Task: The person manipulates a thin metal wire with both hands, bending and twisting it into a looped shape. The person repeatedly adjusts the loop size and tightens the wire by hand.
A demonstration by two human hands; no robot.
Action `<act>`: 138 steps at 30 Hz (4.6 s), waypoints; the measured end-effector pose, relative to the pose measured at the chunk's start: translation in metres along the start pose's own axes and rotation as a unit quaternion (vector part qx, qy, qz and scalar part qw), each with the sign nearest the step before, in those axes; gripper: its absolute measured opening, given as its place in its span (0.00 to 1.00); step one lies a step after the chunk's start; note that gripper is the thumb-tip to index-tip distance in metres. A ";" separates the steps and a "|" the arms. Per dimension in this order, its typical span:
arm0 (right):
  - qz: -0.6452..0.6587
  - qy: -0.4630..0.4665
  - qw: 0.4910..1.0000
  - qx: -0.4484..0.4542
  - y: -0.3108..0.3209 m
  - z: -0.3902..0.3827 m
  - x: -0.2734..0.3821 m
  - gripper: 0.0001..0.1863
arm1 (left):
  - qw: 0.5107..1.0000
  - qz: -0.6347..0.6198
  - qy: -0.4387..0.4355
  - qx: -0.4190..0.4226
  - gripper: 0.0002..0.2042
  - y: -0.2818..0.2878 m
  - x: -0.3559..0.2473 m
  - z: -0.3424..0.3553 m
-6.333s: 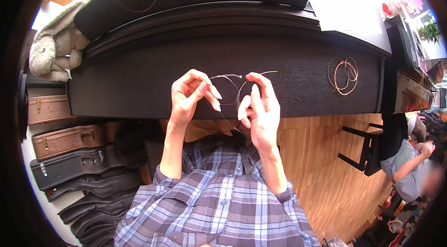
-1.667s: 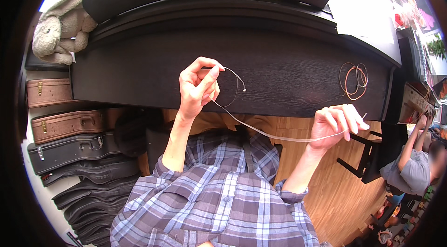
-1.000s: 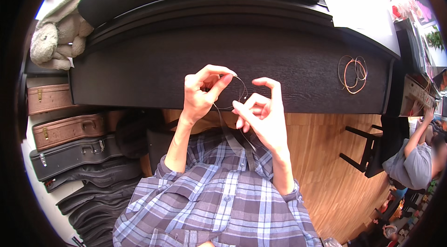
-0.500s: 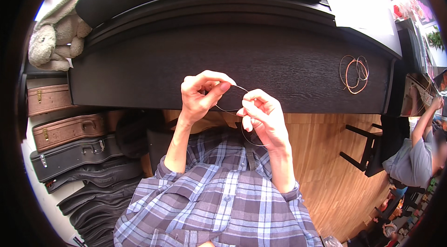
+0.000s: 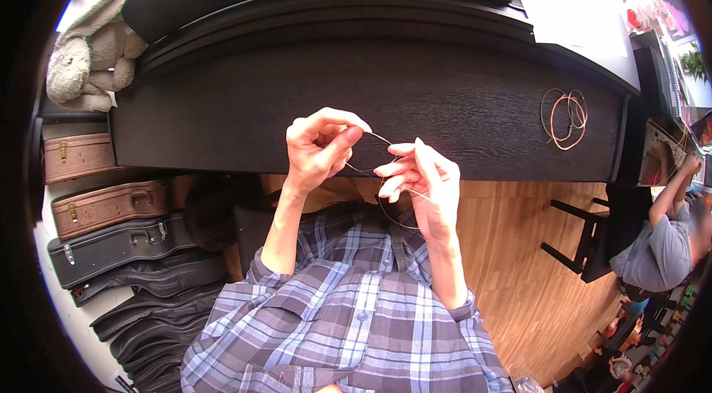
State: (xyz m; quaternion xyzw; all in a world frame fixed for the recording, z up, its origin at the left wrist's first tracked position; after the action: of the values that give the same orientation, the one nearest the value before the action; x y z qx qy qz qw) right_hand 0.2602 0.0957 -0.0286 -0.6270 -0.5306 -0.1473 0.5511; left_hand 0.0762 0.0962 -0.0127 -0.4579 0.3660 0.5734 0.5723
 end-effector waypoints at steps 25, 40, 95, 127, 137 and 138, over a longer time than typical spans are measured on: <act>-0.142 0.249 0.916 -0.282 0.083 -0.013 0.059 0.17 | 0.993 -0.093 0.054 -0.046 0.05 0.004 0.006 0.001; -0.098 0.163 0.965 -0.178 0.037 0.013 0.061 0.15 | 0.995 -0.086 0.041 -0.043 0.07 0.003 0.004 0.004; -0.524 0.392 0.752 0.086 -0.077 -0.060 0.052 0.14 | 0.989 0.053 0.108 -0.092 0.05 0.004 0.006 0.005; -0.434 0.236 0.850 0.182 -0.043 0.005 0.026 0.15 | 0.990 -0.126 0.058 -0.007 0.05 0.004 0.002 -0.001; -0.521 0.231 0.808 0.149 -0.038 0.005 0.029 0.18 | 0.989 -0.133 0.069 -0.011 0.06 0.004 0.002 -0.002; -0.536 0.234 0.800 0.134 -0.036 0.004 0.032 0.19 | 0.988 -0.132 0.073 -0.013 0.06 0.004 0.002 -0.002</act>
State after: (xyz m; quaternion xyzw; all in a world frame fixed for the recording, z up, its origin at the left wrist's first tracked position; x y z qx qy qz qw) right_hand 0.2413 0.1088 0.0145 -0.1086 -0.6512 -0.4892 0.5700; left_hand 0.0722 0.0950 -0.0159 -0.5505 0.3356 0.4629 0.6083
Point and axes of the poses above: each hand's wrist, its own z-axis towards the middle knuckle, its own y-axis out of the back of the hand, x = y × z, the point moved 6 cm from there along z, towards the middle knuckle, and after that the axes turned 6 degrees about -y, right-handed, at the moved point
